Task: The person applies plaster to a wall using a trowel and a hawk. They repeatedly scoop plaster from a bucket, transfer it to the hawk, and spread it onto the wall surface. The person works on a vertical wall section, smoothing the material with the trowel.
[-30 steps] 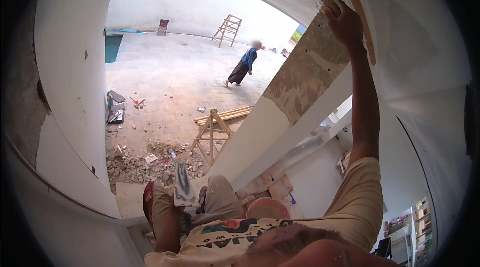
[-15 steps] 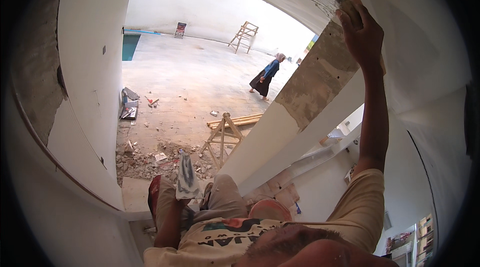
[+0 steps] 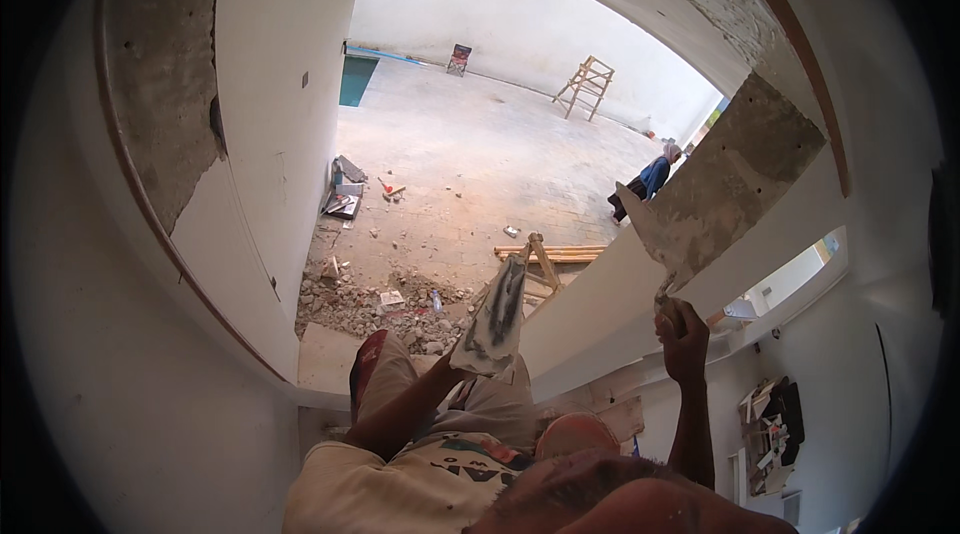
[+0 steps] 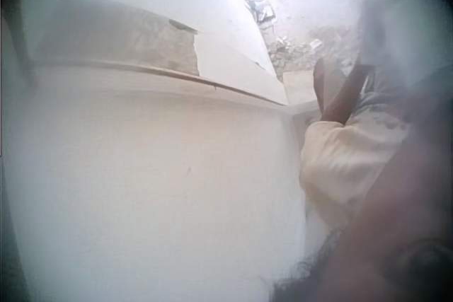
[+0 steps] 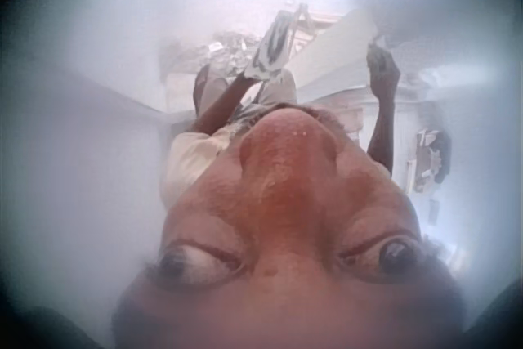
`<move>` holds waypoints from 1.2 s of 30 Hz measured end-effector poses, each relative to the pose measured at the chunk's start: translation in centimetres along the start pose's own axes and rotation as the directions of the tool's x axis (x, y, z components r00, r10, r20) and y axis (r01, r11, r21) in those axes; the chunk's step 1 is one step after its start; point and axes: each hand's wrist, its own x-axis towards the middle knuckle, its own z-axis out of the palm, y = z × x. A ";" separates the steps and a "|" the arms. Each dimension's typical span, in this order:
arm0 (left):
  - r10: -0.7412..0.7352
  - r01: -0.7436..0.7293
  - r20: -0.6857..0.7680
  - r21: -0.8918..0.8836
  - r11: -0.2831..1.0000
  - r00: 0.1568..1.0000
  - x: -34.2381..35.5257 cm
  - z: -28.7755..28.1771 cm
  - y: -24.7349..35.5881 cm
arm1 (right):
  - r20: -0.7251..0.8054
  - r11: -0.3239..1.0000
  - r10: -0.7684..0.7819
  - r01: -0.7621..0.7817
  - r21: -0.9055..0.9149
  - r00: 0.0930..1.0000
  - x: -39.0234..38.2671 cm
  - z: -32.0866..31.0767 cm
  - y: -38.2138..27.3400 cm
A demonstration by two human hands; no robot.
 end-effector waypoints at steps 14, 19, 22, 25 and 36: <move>-0.345 0.417 0.362 -0.139 0.898 0.866 6.2 3.3 -4.0 | 0.038 0.779 0.620 -0.621 0.081 0.783 -22.4 2.8 10.4; -0.443 0.523 0.433 -0.081 0.848 0.785 7.1 6.3 -7.7 | 0.109 0.654 0.751 -0.713 -0.253 0.651 -25.9 0.8 9.5; -0.492 0.573 0.458 -0.048 0.818 0.740 6.3 8.7 -10.3 | 0.122 0.570 0.806 -0.705 -0.422 0.579 -27.7 -0.8 10.0; -0.526 0.605 0.480 -0.013 0.796 0.702 5.3 10.2 -12.1 | 0.222 0.528 0.844 -0.679 -0.511 0.489 -28.3 -1.4 11.0; -0.588 0.675 0.547 0.055 0.736 0.596 3.3 12.0 -14.7 | 0.228 0.570 0.731 -0.393 -0.722 0.643 -26.7 7.3 15.9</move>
